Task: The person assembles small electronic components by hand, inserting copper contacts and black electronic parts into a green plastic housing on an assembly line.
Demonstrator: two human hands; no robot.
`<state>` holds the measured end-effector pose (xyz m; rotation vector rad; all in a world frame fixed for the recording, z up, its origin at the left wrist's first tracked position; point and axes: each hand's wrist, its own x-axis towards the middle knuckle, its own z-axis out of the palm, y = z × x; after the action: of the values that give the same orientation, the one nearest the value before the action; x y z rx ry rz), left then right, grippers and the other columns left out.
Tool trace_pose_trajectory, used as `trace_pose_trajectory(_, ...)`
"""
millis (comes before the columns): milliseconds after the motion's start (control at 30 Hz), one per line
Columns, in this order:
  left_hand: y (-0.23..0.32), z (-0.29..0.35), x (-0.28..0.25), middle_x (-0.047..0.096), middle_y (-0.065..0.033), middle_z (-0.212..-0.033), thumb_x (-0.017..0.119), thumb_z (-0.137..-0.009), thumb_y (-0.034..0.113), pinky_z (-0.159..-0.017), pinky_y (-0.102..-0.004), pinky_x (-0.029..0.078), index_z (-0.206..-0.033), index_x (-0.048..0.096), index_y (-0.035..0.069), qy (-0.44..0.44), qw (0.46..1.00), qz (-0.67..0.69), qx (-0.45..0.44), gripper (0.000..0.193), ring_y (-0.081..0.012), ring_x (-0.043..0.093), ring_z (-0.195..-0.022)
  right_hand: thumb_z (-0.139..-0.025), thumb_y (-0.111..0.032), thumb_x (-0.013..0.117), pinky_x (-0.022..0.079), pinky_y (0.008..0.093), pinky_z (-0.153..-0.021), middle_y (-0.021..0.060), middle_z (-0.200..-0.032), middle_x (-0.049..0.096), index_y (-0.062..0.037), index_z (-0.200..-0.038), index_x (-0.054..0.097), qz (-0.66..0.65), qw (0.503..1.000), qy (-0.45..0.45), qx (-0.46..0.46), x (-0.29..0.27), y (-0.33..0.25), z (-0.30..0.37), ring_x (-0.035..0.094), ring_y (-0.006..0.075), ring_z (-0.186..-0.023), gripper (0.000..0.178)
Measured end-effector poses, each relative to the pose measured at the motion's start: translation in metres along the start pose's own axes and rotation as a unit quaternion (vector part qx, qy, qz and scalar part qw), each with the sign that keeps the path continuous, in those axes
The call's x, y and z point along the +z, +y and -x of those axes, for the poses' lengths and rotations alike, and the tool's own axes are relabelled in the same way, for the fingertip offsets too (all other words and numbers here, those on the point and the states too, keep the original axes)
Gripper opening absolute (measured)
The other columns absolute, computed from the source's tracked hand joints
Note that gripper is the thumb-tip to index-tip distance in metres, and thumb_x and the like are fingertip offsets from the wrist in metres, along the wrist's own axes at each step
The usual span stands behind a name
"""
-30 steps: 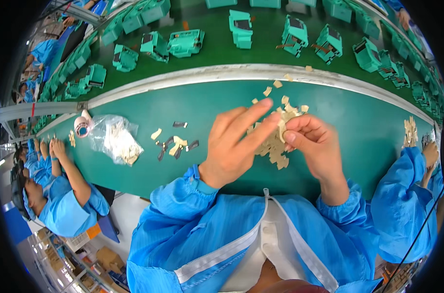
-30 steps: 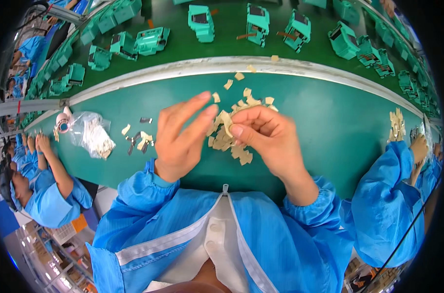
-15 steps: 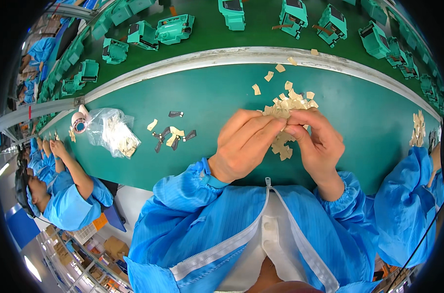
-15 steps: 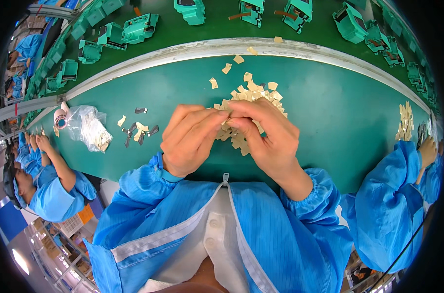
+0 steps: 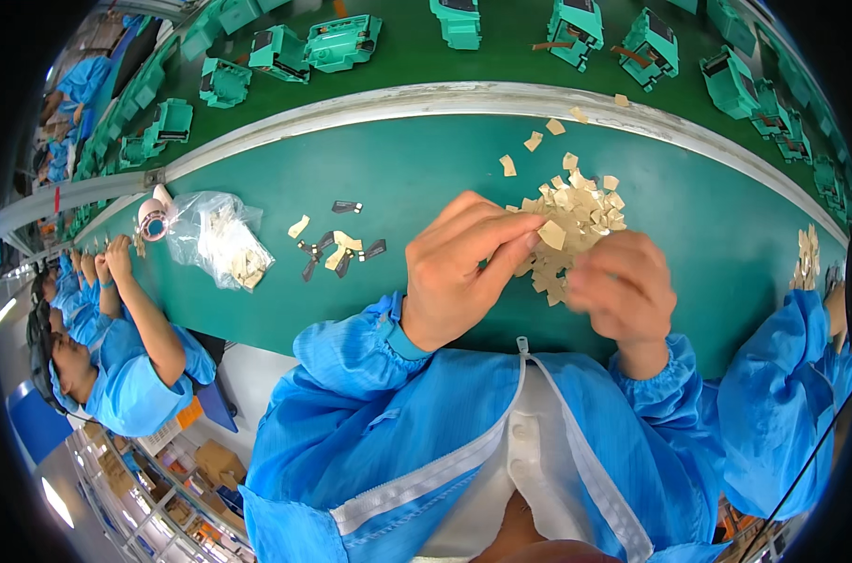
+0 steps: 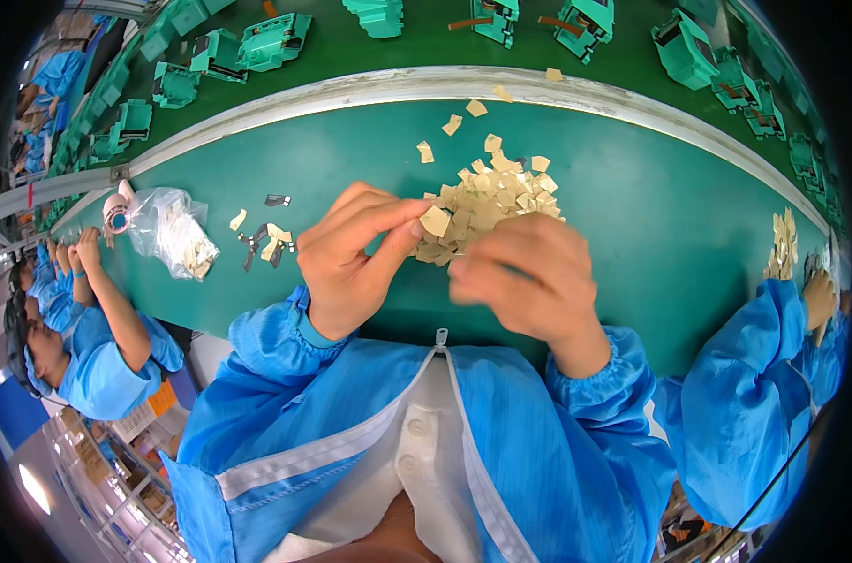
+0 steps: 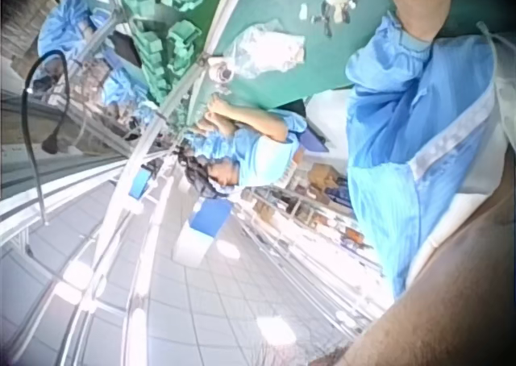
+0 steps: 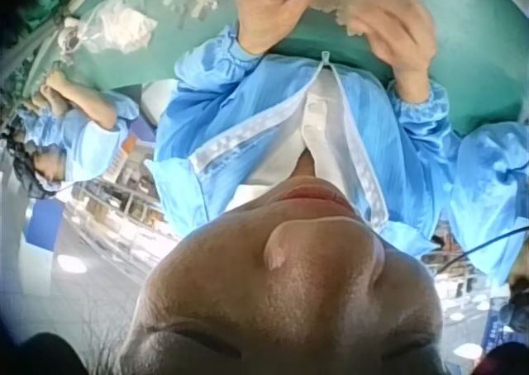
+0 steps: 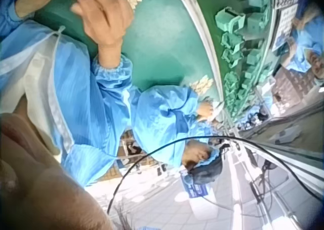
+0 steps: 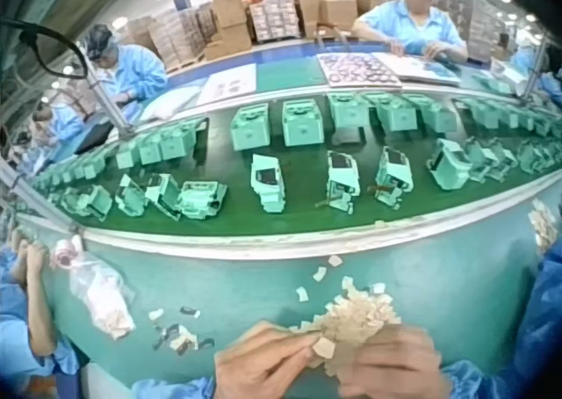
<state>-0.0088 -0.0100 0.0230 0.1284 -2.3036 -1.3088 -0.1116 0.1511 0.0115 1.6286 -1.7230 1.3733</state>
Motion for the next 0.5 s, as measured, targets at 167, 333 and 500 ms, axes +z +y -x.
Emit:
trace_pose_trajectory(167, -0.001, -0.003, -0.001, 0.065, -0.0089, -0.079, 0.069, -0.069, -0.004, -0.057, -0.028, 0.047, -0.091, 0.067, -0.001, 0.012, 0.994, -0.071, 0.078, 0.023, -0.0215, 0.058, -0.068, -0.068, -0.002, 0.075, 0.042, 0.0274, -0.054, 0.0098, -0.083, 0.058, -0.0027, -0.088, 0.061, -0.076, 0.984, 0.024, 0.16, 0.006, 0.008, 0.016, 0.053, 0.0182, -0.066, 0.025)
trace_pose_trajectory(333, -0.005, -0.001, 0.001, 0.065, -0.0087, -0.081, 0.07, -0.064, -0.005, -0.057, -0.0275, 0.048, -0.09, 0.067, -0.001, 0.031, 0.979, -0.135, 0.149, 0.026, -0.0217, 0.058, -0.069, -0.068, 0.003, 0.073, 0.043, 0.0266, -0.06, 0.0095, -0.083, 0.059, 0.0006, -0.095, 0.059, -0.221, 0.939, 0.033, 0.262, 0.008, 0.001, 0.01, 0.054, 0.0164, -0.068, 0.03)
trace_pose_trajectory(500, -0.005, -0.001, 0.005, 0.065, -0.0086, -0.084, 0.072, -0.063, -0.005, -0.059, -0.0282, 0.048, -0.089, 0.068, 0.001, 0.03, 0.969, -0.165, 0.184, 0.026, -0.0222, 0.057, -0.07, -0.07, 0.006, 0.07, 0.044, 0.0283, -0.063, 0.0092, -0.083, 0.061, 0.0027, -0.099, 0.057, -0.358, 0.808, 0.082, 0.46, 0.02, -0.017, 0.008, 0.055, 0.0148, -0.073, 0.032)
